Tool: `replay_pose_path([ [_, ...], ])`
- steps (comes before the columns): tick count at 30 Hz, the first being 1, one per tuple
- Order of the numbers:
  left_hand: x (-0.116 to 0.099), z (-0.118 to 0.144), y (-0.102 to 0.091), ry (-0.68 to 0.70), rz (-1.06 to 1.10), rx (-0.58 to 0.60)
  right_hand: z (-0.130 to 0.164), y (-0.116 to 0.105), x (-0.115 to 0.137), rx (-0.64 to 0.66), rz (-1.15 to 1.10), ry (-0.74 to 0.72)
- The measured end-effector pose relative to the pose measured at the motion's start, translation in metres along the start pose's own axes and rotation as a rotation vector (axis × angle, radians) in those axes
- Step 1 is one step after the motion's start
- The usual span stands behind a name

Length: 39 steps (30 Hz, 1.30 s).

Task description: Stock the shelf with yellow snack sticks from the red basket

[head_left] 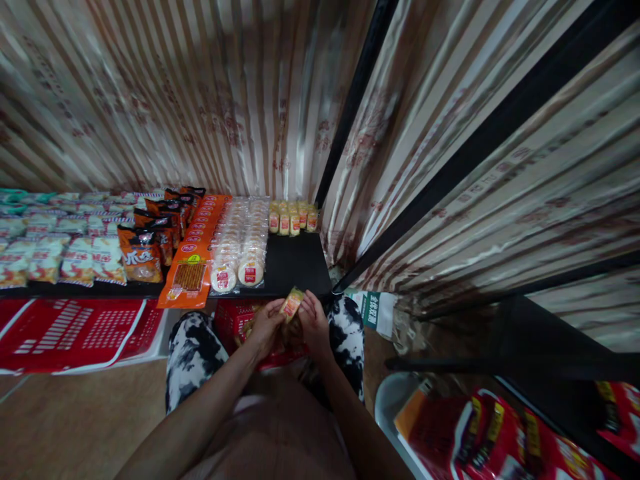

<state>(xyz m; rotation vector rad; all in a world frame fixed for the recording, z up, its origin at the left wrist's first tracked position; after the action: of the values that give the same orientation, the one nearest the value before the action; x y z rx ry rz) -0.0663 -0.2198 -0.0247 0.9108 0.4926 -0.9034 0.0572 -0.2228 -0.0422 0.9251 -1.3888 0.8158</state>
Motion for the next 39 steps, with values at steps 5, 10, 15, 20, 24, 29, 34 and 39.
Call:
replay_pose_path([
  [5, -0.004, 0.000, 0.010, 0.021, 0.063, 0.007, 0.000, 0.006, 0.004, -0.045, -0.038, 0.076],
  [10, -0.003, -0.011, 0.015, 0.091, 0.050, 0.013, -0.006, 0.013, 0.012, 0.020, -0.041, 0.018],
  [15, -0.006, -0.024, 0.020, 0.161, -0.024, -0.004, -0.019, 0.017, 0.018, 0.017, -0.004, -0.044],
  [20, -0.015, -0.032, 0.027, 0.202, -0.094, -0.044, -0.030, 0.019, 0.019, 0.019, 0.023, -0.087],
  [24, -0.022, -0.041, 0.035, 0.254, -0.185, -0.070, -0.043, 0.018, 0.016, -0.038, 0.104, -0.134],
  [29, -0.033, -0.057, 0.045, 0.396, -0.353, -0.132, -0.063, 0.016, 0.017, -0.120, 0.211, -0.244],
  [34, -0.035, -0.073, 0.057, 0.345, -0.341, -0.117, -0.080, 0.019, 0.019, -0.146, 0.257, -0.354],
  [39, -0.034, -0.087, 0.067, 0.295, -0.268, -0.117, -0.093, 0.019, 0.019, -0.224, 0.444, -0.393],
])
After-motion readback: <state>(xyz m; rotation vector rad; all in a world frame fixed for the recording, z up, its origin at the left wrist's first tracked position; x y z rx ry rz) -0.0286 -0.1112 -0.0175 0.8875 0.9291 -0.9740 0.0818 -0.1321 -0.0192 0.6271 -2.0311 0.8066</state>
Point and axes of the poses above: each hand's wrist, its own z-axis away from the middle knuckle, its own y-axis out of the palm, x = y × z, the point moved 3 cm from there along -z, towards the middle knuckle, and after that the axes turned 11 degrees about -x, right-handed, at the moved point
